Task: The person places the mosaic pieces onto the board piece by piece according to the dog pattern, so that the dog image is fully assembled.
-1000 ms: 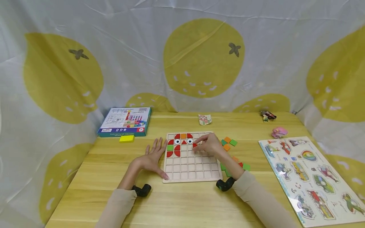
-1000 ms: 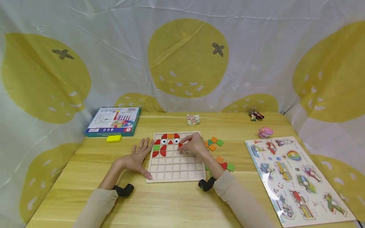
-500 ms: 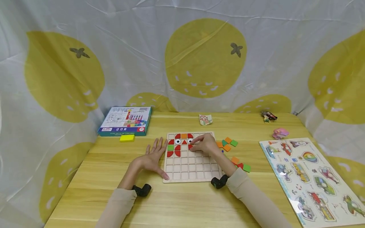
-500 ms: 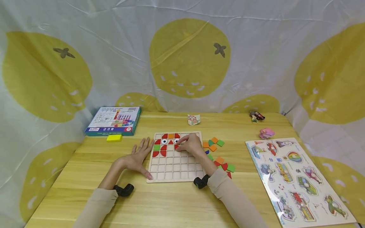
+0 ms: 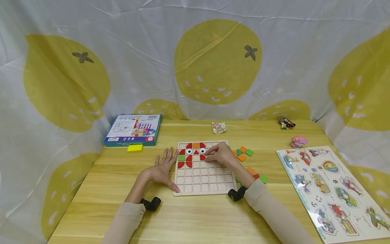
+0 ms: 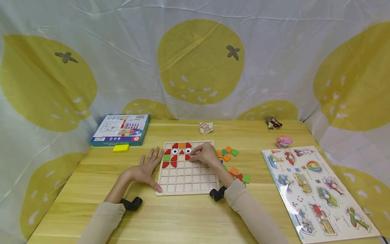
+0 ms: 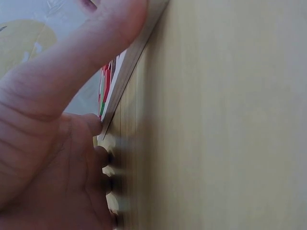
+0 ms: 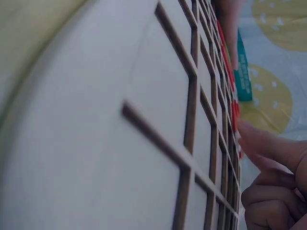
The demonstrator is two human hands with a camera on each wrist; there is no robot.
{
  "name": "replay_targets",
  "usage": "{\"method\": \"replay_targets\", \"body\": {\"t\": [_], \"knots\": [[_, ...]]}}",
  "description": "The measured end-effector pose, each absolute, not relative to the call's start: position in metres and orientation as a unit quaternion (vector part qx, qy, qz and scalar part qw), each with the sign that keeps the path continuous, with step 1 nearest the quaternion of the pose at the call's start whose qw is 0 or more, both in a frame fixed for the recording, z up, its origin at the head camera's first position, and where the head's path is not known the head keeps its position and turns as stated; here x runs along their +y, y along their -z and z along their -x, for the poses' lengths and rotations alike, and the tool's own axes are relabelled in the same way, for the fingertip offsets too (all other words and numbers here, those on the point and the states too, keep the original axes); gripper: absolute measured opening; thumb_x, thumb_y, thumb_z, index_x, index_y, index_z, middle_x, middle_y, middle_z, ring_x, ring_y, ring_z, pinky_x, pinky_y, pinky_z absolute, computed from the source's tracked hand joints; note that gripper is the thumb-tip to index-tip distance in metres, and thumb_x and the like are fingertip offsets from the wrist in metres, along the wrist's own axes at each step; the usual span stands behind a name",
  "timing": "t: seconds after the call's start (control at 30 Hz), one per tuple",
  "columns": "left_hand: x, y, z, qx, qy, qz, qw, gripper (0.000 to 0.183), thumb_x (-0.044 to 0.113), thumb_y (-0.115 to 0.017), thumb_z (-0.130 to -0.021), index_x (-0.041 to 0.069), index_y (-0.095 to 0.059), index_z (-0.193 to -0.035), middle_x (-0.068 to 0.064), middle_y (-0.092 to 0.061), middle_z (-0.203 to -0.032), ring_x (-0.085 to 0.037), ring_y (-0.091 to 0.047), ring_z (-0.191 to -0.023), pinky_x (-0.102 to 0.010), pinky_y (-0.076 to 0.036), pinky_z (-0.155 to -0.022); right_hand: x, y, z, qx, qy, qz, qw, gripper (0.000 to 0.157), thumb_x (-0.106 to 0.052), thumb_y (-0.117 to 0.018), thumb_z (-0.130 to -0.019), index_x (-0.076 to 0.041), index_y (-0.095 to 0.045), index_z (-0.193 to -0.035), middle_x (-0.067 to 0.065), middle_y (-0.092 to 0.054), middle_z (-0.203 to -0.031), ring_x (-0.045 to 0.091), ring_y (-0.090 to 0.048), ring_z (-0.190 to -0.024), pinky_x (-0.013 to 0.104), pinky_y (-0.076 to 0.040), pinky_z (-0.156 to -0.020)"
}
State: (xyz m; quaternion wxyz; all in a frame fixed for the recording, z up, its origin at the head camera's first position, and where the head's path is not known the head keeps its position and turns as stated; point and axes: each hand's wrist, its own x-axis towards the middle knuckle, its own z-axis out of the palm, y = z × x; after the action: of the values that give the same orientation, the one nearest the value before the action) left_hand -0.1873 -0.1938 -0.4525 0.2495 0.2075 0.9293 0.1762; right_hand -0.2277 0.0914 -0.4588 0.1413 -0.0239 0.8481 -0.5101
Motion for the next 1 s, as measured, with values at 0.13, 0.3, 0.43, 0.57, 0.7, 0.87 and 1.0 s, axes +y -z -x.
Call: {"method": "replay_targets", "body": {"t": [0.13, 0.3, 0.43, 0.57, 0.7, 0.87, 1.0], "knots": [[-0.192, 0.453, 0.188, 0.929, -0.179, -0.206, 0.25, 0.147, 0.063, -0.084, -0.056, 0.011, 0.012, -0.155, -0.019, 0.023, -0.159, -0.041, 0.022, -0.147, -0.067, 0.009, -0.115, 0.128, 0.447, 0.222, 0.844, 0.515, 0.006, 0.148, 0.02, -0.019, -0.083, -0.075, -0.012, -0.079, -0.092, 0.0, -0.055, -0.066, 0.014, -0.03, -0.052, 0.025, -0.027, -0.048], [-0.192, 0.451, 0.188, 0.93, -0.178, -0.204, 0.249, 0.147, 0.063, -0.084, -0.056, 0.011, 0.012, -0.154, -0.019, 0.023, -0.159, -0.041, 0.022, -0.147, -0.067, 0.009, -0.115, 0.192, 0.441, 0.212, 0.86, 0.491, 0.008, 0.138, 0.024, -0.021, -0.079, -0.08, -0.008, -0.076, -0.1, -0.006, -0.035, -0.05, 0.012, -0.027, -0.047, 0.024, -0.027, -0.046], [-0.191, 0.45, 0.187, 0.929, -0.179, -0.205, 0.25, 0.147, 0.062, -0.085, -0.056, 0.011, 0.012, -0.154, -0.02, 0.023, -0.159, -0.041, 0.022, -0.146, -0.068, 0.009, -0.114, 0.23, 0.445, 0.202, 0.887, 0.444, 0.019, 0.129, 0.025, -0.019, -0.078, -0.08, -0.005, -0.076, -0.101, -0.006, -0.029, -0.051, 0.012, -0.024, -0.048, 0.024, -0.023, -0.046], [-0.191, 0.45, 0.186, 0.928, -0.181, -0.204, 0.254, 0.147, 0.062, -0.084, -0.056, 0.011, 0.012, -0.154, -0.02, 0.022, -0.159, -0.042, 0.022, -0.146, -0.068, 0.009, -0.114, 0.247, 0.45, 0.196, 0.895, 0.421, 0.026, 0.147, 0.026, -0.018, -0.079, -0.08, -0.006, -0.075, -0.103, -0.005, -0.031, -0.054, 0.011, -0.026, -0.05, 0.024, -0.024, -0.048], [-0.19, 0.45, 0.186, 0.928, -0.18, -0.206, 0.252, 0.147, 0.062, -0.084, -0.056, 0.011, 0.012, -0.154, -0.021, 0.022, -0.159, -0.042, 0.022, -0.146, -0.069, 0.009, -0.114, 0.251, 0.453, 0.196, 0.89, 0.431, 0.027, 0.145, 0.026, -0.019, -0.077, -0.082, -0.007, -0.075, -0.105, -0.006, -0.032, -0.053, 0.011, -0.027, -0.049, 0.024, -0.026, -0.048], [-0.189, 0.451, 0.187, 0.928, -0.182, -0.21, 0.249, 0.147, 0.062, -0.084, -0.056, 0.01, 0.011, -0.154, -0.021, 0.022, -0.159, -0.042, 0.022, -0.146, -0.069, 0.009, -0.114, 0.25, 0.449, 0.192, 0.879, 0.445, 0.047, 0.166, 0.026, -0.019, -0.079, -0.079, -0.009, -0.076, -0.103, -0.005, -0.031, -0.053, 0.01, -0.025, -0.049, 0.024, -0.025, -0.048], [-0.19, 0.451, 0.188, 0.929, -0.18, -0.209, 0.249, 0.147, 0.062, -0.084, -0.055, 0.01, 0.012, -0.154, -0.02, 0.022, -0.159, -0.042, 0.023, -0.146, -0.069, 0.009, -0.114, 0.25, 0.45, 0.186, 0.862, 0.455, 0.081, 0.209, 0.028, -0.019, -0.082, -0.076, -0.01, -0.076, -0.102, -0.007, -0.046, -0.06, 0.008, -0.025, -0.051, 0.022, -0.025, -0.048]]}}
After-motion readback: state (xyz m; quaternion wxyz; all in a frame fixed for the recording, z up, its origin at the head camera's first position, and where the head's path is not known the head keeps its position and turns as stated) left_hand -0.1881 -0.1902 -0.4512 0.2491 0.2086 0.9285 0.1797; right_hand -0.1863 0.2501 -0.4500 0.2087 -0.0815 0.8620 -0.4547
